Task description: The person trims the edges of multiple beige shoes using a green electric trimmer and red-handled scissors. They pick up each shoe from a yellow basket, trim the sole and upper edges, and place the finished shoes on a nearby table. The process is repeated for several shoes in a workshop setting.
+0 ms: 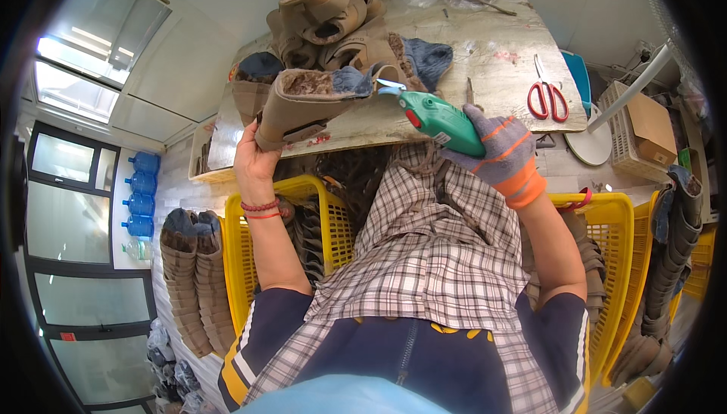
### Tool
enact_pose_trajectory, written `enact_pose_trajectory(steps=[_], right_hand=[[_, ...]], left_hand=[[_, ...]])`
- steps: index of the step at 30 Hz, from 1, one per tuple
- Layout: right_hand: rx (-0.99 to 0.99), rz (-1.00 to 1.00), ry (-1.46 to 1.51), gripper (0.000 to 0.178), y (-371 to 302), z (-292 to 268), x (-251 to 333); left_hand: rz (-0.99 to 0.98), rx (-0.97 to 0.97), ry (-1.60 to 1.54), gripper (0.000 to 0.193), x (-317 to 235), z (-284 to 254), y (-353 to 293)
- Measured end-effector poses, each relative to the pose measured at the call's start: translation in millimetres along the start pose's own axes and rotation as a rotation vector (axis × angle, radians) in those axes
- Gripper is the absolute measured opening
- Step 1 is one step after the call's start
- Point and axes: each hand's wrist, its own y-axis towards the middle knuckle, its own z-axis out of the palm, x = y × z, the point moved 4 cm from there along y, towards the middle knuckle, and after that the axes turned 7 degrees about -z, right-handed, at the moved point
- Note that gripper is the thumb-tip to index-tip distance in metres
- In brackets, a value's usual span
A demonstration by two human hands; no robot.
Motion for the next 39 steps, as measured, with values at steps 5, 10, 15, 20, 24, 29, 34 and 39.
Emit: enact_pose_trajectory(steps=[5,10,15,20,24,29,34,39], right_hand=[[0.005,-0.11,-0.086,0.071,-2.5,-1.5,3.6],[0.039,-0.134,-0.101,0.073,-8.9,-1.6,3.4],[0.053,-0.122,-0.081,0.072,-9.9,-1.8,8.4],[0.024,-0.091,0.017,0.071,-5.9,-1.5,15.5],[-0.015,-0.104,0.101,0.07,-5.2,-1.6,17.6],[0.004,-0.105,0.131,0.07,-2.6,-2.7,23.8],[-0.014,-0.05,0.226,0.068,-1.4,-3.3,32.2],[0.099,0.168,0.398,0.063,-0.1,-6.3,42.1]], left_hand=[[-0.147,0.143,-0.058,0.031,18.5,12.5,-7.7],[-0.19,0.137,-0.062,0.031,20.8,6.1,-4.3],[-0.217,0.154,-0.056,0.032,32.4,7.3,-2.4],[-0.188,0.132,-0.023,0.032,42.6,12.1,-7.5],[-0.191,0.201,-0.012,0.033,50.8,17.9,-15.6],[-0.13,0.214,0.017,0.036,64.1,30.7,-28.9],[-0.039,0.287,0.058,0.042,78.5,38.8,-41.1],[0.105,0.332,0.147,0.05,92.4,42.0,-46.9]])
